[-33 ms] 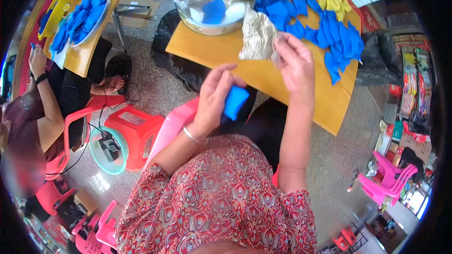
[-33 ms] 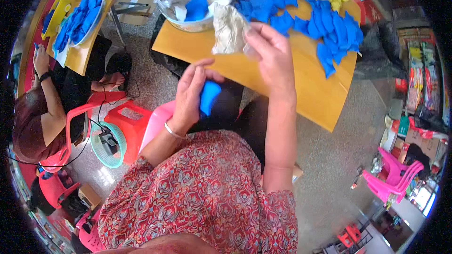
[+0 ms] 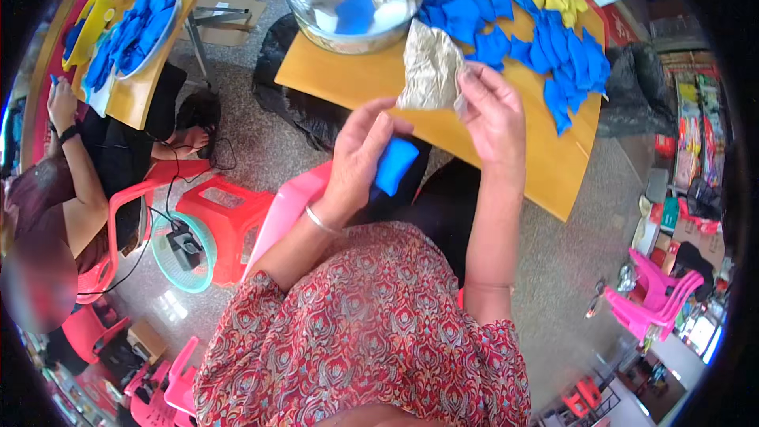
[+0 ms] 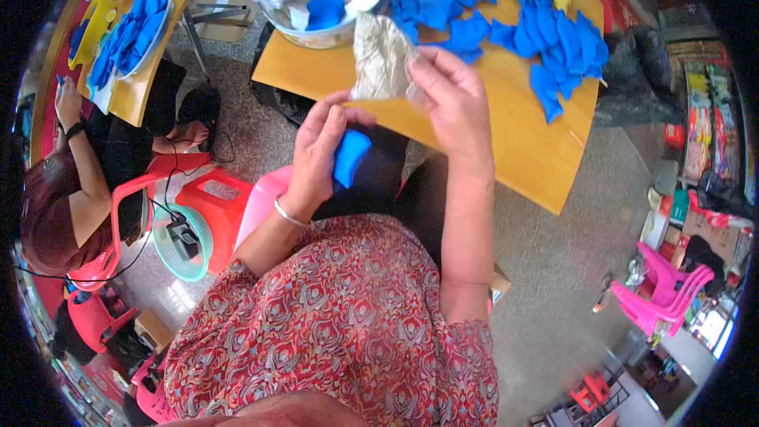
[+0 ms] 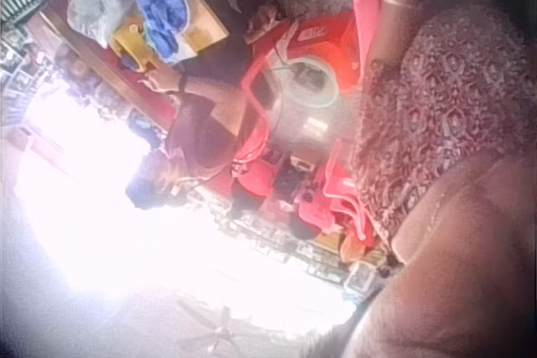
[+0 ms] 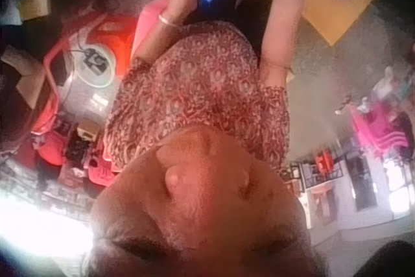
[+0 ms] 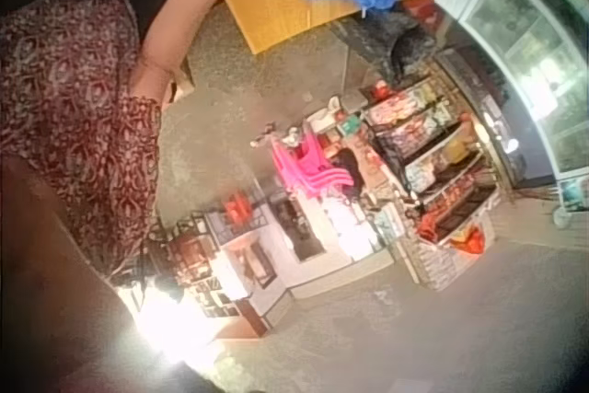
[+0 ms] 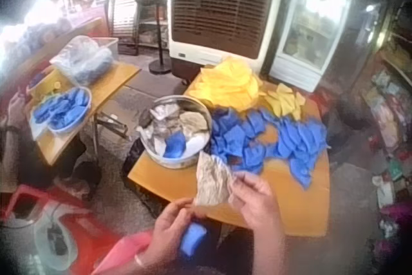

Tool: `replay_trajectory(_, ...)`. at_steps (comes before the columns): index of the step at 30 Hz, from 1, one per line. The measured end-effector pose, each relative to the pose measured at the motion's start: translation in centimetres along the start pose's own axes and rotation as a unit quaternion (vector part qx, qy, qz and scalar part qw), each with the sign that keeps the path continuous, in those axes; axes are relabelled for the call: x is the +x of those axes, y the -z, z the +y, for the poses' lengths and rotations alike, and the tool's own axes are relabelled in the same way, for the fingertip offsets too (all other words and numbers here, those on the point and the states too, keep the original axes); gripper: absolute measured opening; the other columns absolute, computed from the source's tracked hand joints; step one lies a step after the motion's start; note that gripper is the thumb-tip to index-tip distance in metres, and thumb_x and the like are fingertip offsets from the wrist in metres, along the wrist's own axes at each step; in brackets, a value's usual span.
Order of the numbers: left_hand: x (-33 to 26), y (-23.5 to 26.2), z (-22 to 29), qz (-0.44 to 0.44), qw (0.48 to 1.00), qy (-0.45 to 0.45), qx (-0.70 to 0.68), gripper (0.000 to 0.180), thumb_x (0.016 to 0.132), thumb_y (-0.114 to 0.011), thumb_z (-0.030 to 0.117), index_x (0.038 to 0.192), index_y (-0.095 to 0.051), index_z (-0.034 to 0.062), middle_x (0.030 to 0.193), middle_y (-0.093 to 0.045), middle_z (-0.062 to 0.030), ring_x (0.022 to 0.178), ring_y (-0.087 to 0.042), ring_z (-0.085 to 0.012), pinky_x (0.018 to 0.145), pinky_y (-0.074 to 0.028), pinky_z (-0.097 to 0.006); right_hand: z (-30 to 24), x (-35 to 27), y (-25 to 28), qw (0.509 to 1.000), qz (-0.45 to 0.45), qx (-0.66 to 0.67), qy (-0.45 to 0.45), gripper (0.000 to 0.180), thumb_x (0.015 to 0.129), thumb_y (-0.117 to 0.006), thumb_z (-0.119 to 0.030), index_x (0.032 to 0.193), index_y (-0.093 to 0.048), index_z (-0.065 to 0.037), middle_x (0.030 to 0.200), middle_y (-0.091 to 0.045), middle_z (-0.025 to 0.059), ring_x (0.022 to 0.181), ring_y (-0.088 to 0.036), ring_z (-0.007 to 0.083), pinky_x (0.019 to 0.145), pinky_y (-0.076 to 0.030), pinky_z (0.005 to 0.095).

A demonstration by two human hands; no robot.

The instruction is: Stuffing small white packets into blue fabric components at a workstation.

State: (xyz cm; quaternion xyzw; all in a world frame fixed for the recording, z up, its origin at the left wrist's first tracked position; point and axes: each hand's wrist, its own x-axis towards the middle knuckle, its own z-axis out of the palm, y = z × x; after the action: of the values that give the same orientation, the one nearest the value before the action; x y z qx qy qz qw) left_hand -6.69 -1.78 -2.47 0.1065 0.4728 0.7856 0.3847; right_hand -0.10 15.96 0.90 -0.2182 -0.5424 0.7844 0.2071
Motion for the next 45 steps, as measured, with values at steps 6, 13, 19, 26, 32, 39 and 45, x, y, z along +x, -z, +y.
replay_trajectory(6, -1.0, -2.2, -0.4, -0.065, 0.997, 0.048, -0.006, 0.028, 0.092, -0.062, 0.011, 0.117, -0.058, 0.0005, 0.103, -0.065, -0.0049, 0.090, -0.060, -0.0104, 0.079, -0.050, -0.025, 2.3, -7.2, 1.8, 0.995, 0.032, 0.086, -0.037, 0.025, 0.092, -0.061, -0.016, 0.109, -0.063, 0.002, 0.088, -0.063, -0.0013, 0.071, -0.053, 0.0044, 0.061, -0.040, 0.0188)
replay_trajectory(13, -3.2, -2.5, -2.5, -0.072, 0.991, 0.073, 0.086, 0.023, 0.088, -0.063, 0.002, 0.111, -0.061, -0.0013, 0.098, -0.066, -0.0055, 0.086, -0.062, -0.0103, 0.078, -0.051, -0.025, 3.6, -10.2, 2.2, 0.996, 0.072, 0.052, 0.015, 0.029, 0.089, -0.066, -0.014, 0.112, -0.062, 0.004, 0.097, -0.066, 0.0033, 0.088, -0.060, 0.0088, 0.079, -0.047, 0.0238)
replay_trajectory(19, -4.2, -2.9, -2.2, -0.099, 0.983, 0.136, 0.072, 0.026, 0.086, -0.065, 0.001, 0.112, -0.062, 0.0004, 0.098, -0.067, -0.0046, 0.086, -0.062, -0.0103, 0.079, -0.051, -0.025, 5.4, -11.0, 3.2, 0.989, 0.108, 0.105, 0.010, 0.026, 0.087, -0.069, -0.014, 0.106, -0.066, 0.004, 0.092, -0.068, 0.0038, 0.083, -0.061, 0.0090, 0.076, -0.049, 0.0245)
replay_trajectory(26, -5.0, -3.3, -2.9, -0.087, 0.982, 0.101, 0.130, 0.027, 0.086, -0.067, 0.003, 0.112, -0.061, -0.0002, 0.100, -0.066, -0.0039, 0.088, -0.061, -0.0099, 0.080, -0.050, -0.024, 4.7, -11.8, 2.9, 0.996, 0.091, 0.018, 0.002, 0.026, 0.089, -0.066, -0.012, 0.110, -0.066, 0.002, 0.095, -0.068, 0.0040, 0.084, -0.061, 0.0084, 0.078, -0.049, 0.0233)
replay_trajectory(32, -4.6, -3.0, -2.9, -0.102, 0.977, 0.120, 0.142, 0.023, 0.085, -0.070, 0.006, 0.105, -0.062, 0.0007, 0.095, -0.066, -0.0023, 0.083, -0.062, -0.0085, 0.074, -0.051, -0.023, 4.1, -11.8, 2.2, 0.983, 0.139, 0.106, 0.057, 0.028, 0.087, -0.066, -0.007, 0.112, -0.065, 0.003, 0.101, -0.068, 0.0074, 0.089, -0.063, 0.0116, 0.084, -0.049, 0.0245)
replay_trajectory(39, -5.3, -2.5, -3.3, -0.082, 0.974, 0.205, 0.057, 0.021, 0.085, -0.070, 0.009, 0.104, -0.062, 0.0008, 0.090, -0.067, -0.0032, 0.078, -0.061, -0.0082, 0.070, -0.051, -0.023, 6.7, -12.3, 3.0, 0.989, 0.122, 0.087, 0.013, 0.030, 0.084, -0.069, -0.007, 0.113, -0.063, 0.002, 0.103, -0.068, 0.0072, 0.090, -0.062, 0.0100, 0.081, -0.048, 0.0233)
replay_trajectory(45, -5.1, -2.1, -3.3, -0.089, 0.975, 0.163, 0.119, 0.022, 0.086, -0.068, 0.007, 0.106, -0.061, 0.0007, 0.093, -0.067, -0.0041, 0.080, -0.063, -0.0093, 0.072, -0.053, -0.024, 6.4, -12.2, 2.9, 0.984, 0.096, 0.150, 0.008, 0.018, 0.083, -0.071, -0.008, 0.098, -0.068, 0.001, 0.088, -0.069, 0.0044, 0.076, -0.062, 0.0088, 0.073, -0.049, 0.0224)
